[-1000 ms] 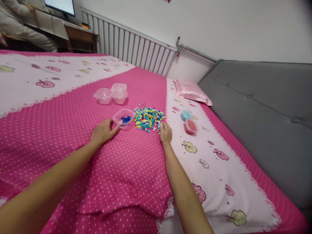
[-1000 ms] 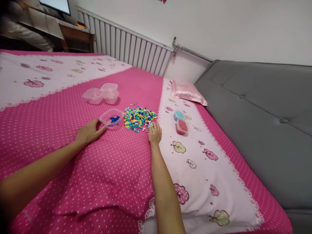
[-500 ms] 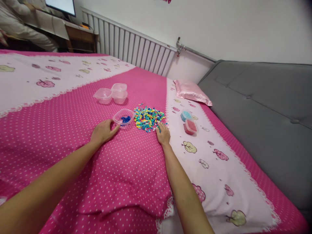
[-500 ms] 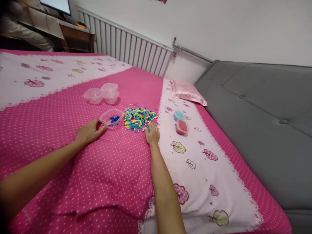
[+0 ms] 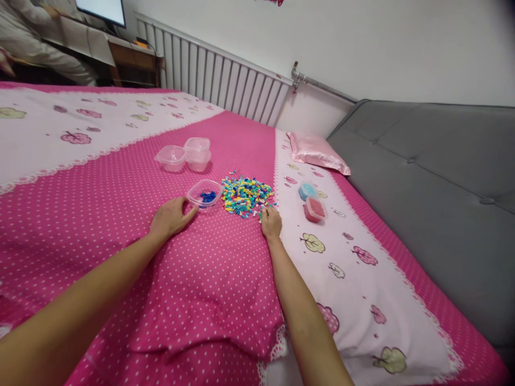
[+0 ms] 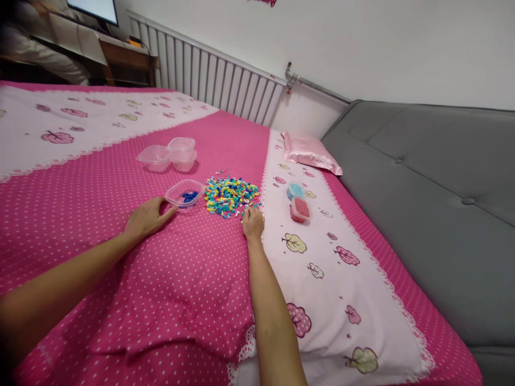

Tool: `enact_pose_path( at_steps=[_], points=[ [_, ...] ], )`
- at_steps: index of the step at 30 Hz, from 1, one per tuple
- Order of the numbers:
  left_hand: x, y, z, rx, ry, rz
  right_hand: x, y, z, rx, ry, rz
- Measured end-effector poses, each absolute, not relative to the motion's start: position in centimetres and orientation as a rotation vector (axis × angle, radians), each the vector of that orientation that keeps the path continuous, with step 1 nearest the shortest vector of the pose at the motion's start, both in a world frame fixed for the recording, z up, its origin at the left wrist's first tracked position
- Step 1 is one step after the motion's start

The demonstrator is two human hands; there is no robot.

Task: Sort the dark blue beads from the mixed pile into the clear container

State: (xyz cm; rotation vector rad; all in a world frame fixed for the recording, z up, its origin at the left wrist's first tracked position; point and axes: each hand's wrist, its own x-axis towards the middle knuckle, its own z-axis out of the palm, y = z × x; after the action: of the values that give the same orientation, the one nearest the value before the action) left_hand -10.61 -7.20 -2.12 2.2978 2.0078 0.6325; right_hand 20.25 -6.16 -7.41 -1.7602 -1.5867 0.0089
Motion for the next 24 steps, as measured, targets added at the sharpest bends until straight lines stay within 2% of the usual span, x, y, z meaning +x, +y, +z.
enact_pose_path(
  at_steps=[24],
  points=[
    [-10.64,-7.37,-2.08,2.296,2.0,0.66,20.03,-6.35,-7.23,-1.73,-1.69,-0.061]
  ],
)
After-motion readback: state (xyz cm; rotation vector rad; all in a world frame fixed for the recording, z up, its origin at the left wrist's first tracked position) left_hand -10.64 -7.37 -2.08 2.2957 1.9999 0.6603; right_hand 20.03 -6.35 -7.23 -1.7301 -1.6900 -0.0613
